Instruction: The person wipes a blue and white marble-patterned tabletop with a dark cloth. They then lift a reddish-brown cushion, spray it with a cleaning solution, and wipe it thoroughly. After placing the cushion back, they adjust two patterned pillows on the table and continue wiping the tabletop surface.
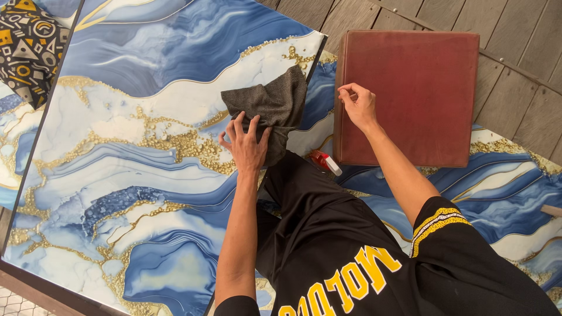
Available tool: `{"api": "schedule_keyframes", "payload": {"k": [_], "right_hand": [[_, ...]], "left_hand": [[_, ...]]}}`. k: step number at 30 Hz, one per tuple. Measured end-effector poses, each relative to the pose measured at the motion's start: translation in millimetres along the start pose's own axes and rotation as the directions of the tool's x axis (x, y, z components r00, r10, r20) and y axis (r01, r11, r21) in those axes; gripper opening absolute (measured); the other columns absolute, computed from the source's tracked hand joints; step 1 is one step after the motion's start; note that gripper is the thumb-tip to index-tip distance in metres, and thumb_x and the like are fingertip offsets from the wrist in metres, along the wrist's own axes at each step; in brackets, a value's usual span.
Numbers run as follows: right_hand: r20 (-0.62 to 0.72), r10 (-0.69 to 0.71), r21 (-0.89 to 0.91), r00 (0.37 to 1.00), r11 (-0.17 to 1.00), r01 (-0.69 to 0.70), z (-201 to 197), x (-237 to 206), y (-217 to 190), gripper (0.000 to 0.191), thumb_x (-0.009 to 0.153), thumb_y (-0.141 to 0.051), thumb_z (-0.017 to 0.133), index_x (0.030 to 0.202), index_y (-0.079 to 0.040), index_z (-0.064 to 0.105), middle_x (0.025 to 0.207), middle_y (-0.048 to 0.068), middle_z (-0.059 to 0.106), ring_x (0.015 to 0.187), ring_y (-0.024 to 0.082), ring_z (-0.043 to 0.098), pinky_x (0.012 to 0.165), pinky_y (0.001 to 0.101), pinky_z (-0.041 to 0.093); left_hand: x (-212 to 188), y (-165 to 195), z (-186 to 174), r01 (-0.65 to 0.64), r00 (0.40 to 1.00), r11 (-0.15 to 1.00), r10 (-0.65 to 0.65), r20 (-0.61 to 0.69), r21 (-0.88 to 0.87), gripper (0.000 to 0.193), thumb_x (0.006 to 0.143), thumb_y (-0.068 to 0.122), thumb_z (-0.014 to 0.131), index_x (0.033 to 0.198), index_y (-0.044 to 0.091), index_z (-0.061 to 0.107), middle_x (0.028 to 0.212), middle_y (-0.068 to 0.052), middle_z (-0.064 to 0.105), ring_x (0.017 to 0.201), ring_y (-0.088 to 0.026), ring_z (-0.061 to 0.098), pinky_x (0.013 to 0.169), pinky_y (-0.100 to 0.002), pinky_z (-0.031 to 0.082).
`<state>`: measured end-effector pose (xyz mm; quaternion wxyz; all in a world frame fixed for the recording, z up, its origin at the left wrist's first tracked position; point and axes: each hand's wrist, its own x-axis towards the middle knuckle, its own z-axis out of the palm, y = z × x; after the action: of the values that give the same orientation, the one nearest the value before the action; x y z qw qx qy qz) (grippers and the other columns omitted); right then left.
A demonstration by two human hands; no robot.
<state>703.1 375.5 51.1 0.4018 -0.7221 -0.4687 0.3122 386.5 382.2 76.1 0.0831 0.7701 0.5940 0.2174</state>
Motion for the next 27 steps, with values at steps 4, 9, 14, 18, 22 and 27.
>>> {"api": "schedule_keyframes", "payload": {"k": [4, 9, 14, 18, 22, 27], "right_hand": [[0.063, 0.052, 0.043, 0.997, 0.998, -0.055, -11.4, -20.3, 26.0, 0.017, 0.101, -0.018, 0.065, 0.106, -0.005, 0.076, 0.085, 0.005, 0.077, 0.078, 0.011, 0.074, 0.071, 0.0254, 0.059], [0.175, 0.142, 0.044, 0.974, 0.988, -0.151, -14.6, -35.5, 36.7, 0.019, 0.1, -0.019, 0.067, 0.106, -0.004, 0.077, 0.084, 0.006, 0.076, 0.073, 0.013, 0.073, 0.068, 0.0275, 0.057], [0.151, 0.192, 0.175, 0.97, 0.96, -0.218, -25.4, -34.4, 31.1, 0.019, 0.101, -0.019, 0.065, 0.109, -0.005, 0.075, 0.087, 0.005, 0.076, 0.076, 0.011, 0.074, 0.071, 0.0256, 0.06], [0.231, 0.125, 0.3, 0.965, 0.934, -0.192, -24.0, -26.0, 20.8, 0.019, 0.102, -0.019, 0.064, 0.109, -0.005, 0.074, 0.088, 0.004, 0.076, 0.077, 0.01, 0.073, 0.071, 0.0254, 0.06], [0.259, 0.125, 0.233, 0.958, 0.954, -0.187, -13.5, -20.1, 25.8, 0.018, 0.101, -0.017, 0.063, 0.108, -0.004, 0.075, 0.086, 0.005, 0.075, 0.075, 0.01, 0.072, 0.07, 0.026, 0.059], [0.179, 0.302, 0.139, 0.936, 0.934, -0.328, -18.3, -31.0, 56.0, 0.018, 0.099, -0.016, 0.064, 0.107, -0.005, 0.075, 0.084, 0.005, 0.076, 0.071, 0.011, 0.073, 0.068, 0.0264, 0.059]], "left_hand": [[-0.3, 18.6, 14.7, -0.009, 1.0, 1.0, 0.009, 0.011, -0.029, 0.021, 0.092, 0.032, 0.076, 0.109, 0.019, 0.074, 0.133, -0.001, 0.059, 0.132, -0.027, 0.046, 0.111, -0.058, 0.024], [6.9, 63.8, 30.6, -0.044, 0.999, 0.977, 0.038, -0.03, -0.211, 0.019, 0.094, 0.026, 0.074, 0.108, 0.013, 0.072, 0.12, -0.003, 0.065, 0.12, -0.026, 0.057, 0.105, -0.049, 0.032], [35.9, 92.0, 30.4, 0.124, 0.977, 0.801, -0.201, -0.068, -0.586, 0.017, 0.103, 0.021, 0.068, 0.108, 0.005, 0.067, 0.106, -0.009, 0.067, 0.097, -0.027, 0.067, 0.086, -0.039, 0.053], [68.1, 66.9, 7.9, 0.158, 0.906, 0.744, -0.371, -0.205, -0.649, 0.02, 0.105, 0.024, 0.065, 0.107, 0.004, 0.064, 0.104, -0.01, 0.068, 0.098, -0.025, 0.067, 0.076, -0.037, 0.058], [71.9, 37.9, -15.8, 0.252, 0.856, 0.863, -0.41, -0.314, -0.439, 0.028, 0.101, 0.024, 0.068, 0.119, 0.003, 0.063, 0.12, -0.012, 0.061, 0.115, -0.031, 0.059, 0.093, -0.043, 0.048], [50.8, 73.9, 3.2, 0.037, 0.935, 0.986, -0.091, -0.343, -0.162, 0.026, 0.096, 0.017, 0.072, 0.119, 0.006, 0.067, 0.127, -0.012, 0.06, 0.125, -0.031, 0.052, 0.103, -0.046, 0.037]]}}
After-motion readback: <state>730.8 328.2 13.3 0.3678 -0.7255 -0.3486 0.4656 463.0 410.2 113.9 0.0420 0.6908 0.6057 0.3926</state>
